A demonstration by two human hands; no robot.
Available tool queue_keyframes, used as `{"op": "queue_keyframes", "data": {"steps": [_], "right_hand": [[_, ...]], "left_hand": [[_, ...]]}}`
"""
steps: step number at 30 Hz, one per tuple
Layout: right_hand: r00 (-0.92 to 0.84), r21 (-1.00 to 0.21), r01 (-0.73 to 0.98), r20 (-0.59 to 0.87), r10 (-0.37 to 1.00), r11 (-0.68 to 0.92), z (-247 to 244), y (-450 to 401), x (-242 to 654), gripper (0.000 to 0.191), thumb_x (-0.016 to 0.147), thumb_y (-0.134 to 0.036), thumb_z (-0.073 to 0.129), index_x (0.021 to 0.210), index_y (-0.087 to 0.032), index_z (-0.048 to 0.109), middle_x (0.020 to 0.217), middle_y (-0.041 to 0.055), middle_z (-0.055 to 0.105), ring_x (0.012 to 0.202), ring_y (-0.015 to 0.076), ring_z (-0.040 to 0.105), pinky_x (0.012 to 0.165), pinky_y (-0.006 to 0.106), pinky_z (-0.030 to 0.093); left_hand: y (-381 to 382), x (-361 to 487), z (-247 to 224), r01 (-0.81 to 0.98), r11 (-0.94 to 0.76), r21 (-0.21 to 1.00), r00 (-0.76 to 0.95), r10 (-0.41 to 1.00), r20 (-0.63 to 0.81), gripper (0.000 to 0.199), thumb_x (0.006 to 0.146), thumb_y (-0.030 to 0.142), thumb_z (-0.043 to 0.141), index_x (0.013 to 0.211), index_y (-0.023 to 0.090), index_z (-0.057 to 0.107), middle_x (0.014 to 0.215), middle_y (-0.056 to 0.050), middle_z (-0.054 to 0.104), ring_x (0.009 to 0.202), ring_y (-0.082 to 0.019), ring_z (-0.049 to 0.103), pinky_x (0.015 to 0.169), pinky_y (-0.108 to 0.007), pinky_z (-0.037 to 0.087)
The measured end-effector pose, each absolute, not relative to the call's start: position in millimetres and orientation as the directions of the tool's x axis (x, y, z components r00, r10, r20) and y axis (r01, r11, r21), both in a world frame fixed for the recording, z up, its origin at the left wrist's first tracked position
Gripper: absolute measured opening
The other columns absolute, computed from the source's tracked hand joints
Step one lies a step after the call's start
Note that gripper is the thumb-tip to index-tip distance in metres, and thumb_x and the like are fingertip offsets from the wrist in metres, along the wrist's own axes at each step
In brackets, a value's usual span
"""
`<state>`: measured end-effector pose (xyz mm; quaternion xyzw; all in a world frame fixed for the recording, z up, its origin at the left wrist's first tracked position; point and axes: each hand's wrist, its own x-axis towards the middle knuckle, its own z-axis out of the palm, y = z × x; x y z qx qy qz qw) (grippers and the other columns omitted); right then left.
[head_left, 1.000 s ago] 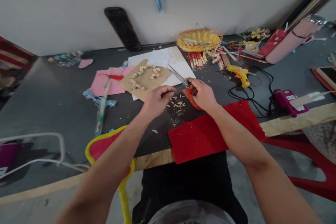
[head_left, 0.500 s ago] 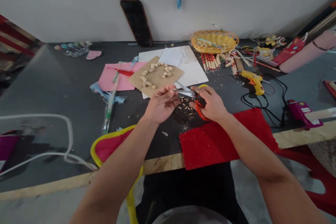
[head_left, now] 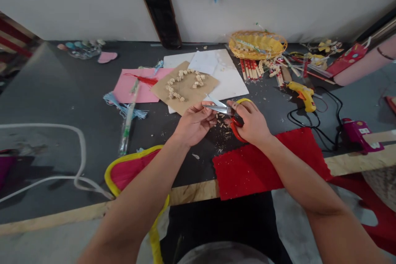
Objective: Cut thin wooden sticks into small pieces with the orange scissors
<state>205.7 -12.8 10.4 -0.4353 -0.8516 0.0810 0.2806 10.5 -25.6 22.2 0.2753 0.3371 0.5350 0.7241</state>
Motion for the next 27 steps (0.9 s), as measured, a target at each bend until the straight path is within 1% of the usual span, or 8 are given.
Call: {"op": "queue_keyframes", "data": {"steps": [4, 10, 14, 17, 20, 23, 27], "right_hand": [[-0.463, -0.374, 0.694, 0.423, 0.779, 0.615, 12, -15, 205, 0.047, 0.088, -0.039, 0.058, 0.131, -0.02, 0.054, 0.105, 0.0112, 0.062, 0.105, 0.0286, 0.055, 0.091, 0.044, 0.05], [-0.463, -0.39, 0.693, 0.403, 0.789, 0.606, 13, -17, 204, 0.049, 0.086, -0.043, 0.06, 0.13, -0.021, 0.055, 0.105, 0.0111, 0.063, 0.106, 0.0283, 0.056, 0.091, 0.043, 0.051], [-0.464, -0.388, 0.698, 0.396, 0.793, 0.602, 14, -18, 204, 0.047, 0.087, -0.042, 0.06, 0.128, -0.021, 0.056, 0.105, 0.011, 0.063, 0.105, 0.028, 0.057, 0.091, 0.043, 0.051], [-0.48, -0.368, 0.702, 0.388, 0.787, 0.609, 15, -19, 203, 0.045, 0.088, -0.041, 0.058, 0.127, -0.018, 0.058, 0.105, 0.0117, 0.064, 0.104, 0.0276, 0.058, 0.091, 0.043, 0.051], [-0.479, -0.355, 0.712, 0.385, 0.789, 0.605, 14, -21, 201, 0.043, 0.089, -0.041, 0.056, 0.126, -0.019, 0.059, 0.105, 0.0119, 0.064, 0.103, 0.0269, 0.058, 0.092, 0.043, 0.051], [-0.469, -0.338, 0.731, 0.382, 0.797, 0.592, 13, -23, 199, 0.043, 0.089, -0.043, 0.056, 0.125, -0.02, 0.06, 0.105, 0.0117, 0.065, 0.1, 0.0263, 0.06, 0.089, 0.041, 0.051], [-0.464, -0.286, 0.761, 0.386, 0.797, 0.582, 14, -25, 199, 0.044, 0.089, -0.046, 0.055, 0.124, -0.02, 0.062, 0.101, 0.0111, 0.067, 0.096, 0.0256, 0.061, 0.083, 0.038, 0.052]], "left_hand": [[-25, 11, 22, -0.525, 0.259, 0.811, 0.175, 0.965, -0.196, 0.016, 0.078, 0.02, 0.068, 0.068, 0.019, 0.056, 0.058, 0.003, 0.046, 0.052, -0.007, 0.04, 0.053, -0.021, 0.04], [-26, 11, 21, -0.549, 0.252, 0.797, 0.175, 0.967, -0.185, 0.019, 0.068, 0.02, 0.077, 0.066, 0.017, 0.059, 0.06, 0.002, 0.054, 0.052, -0.007, 0.043, 0.052, -0.022, 0.041], [-26, 11, 20, -0.537, 0.236, 0.81, 0.159, 0.971, -0.178, 0.022, 0.067, 0.021, 0.079, 0.066, 0.017, 0.058, 0.059, 0.003, 0.056, 0.054, -0.007, 0.048, 0.054, -0.021, 0.044], [-25, 10, 19, -0.531, 0.225, 0.817, 0.152, 0.974, -0.17, 0.023, 0.066, 0.02, 0.08, 0.065, 0.017, 0.057, 0.059, 0.003, 0.056, 0.056, -0.007, 0.051, 0.056, -0.02, 0.045], [-25, 10, 17, -0.545, 0.226, 0.807, 0.143, 0.974, -0.176, 0.02, 0.066, 0.018, 0.078, 0.064, 0.017, 0.058, 0.059, 0.004, 0.057, 0.057, -0.007, 0.052, 0.058, -0.019, 0.046], [-24, 10, 14, -0.556, 0.225, 0.801, 0.118, 0.974, -0.192, 0.017, 0.066, 0.016, 0.077, 0.066, 0.017, 0.06, 0.059, 0.004, 0.057, 0.058, -0.006, 0.054, 0.06, -0.018, 0.047], [-24, 9, 12, -0.568, 0.221, 0.793, 0.122, 0.975, -0.185, 0.016, 0.066, 0.015, 0.076, 0.067, 0.016, 0.06, 0.059, 0.003, 0.057, 0.057, -0.006, 0.053, 0.06, -0.019, 0.047]]}}
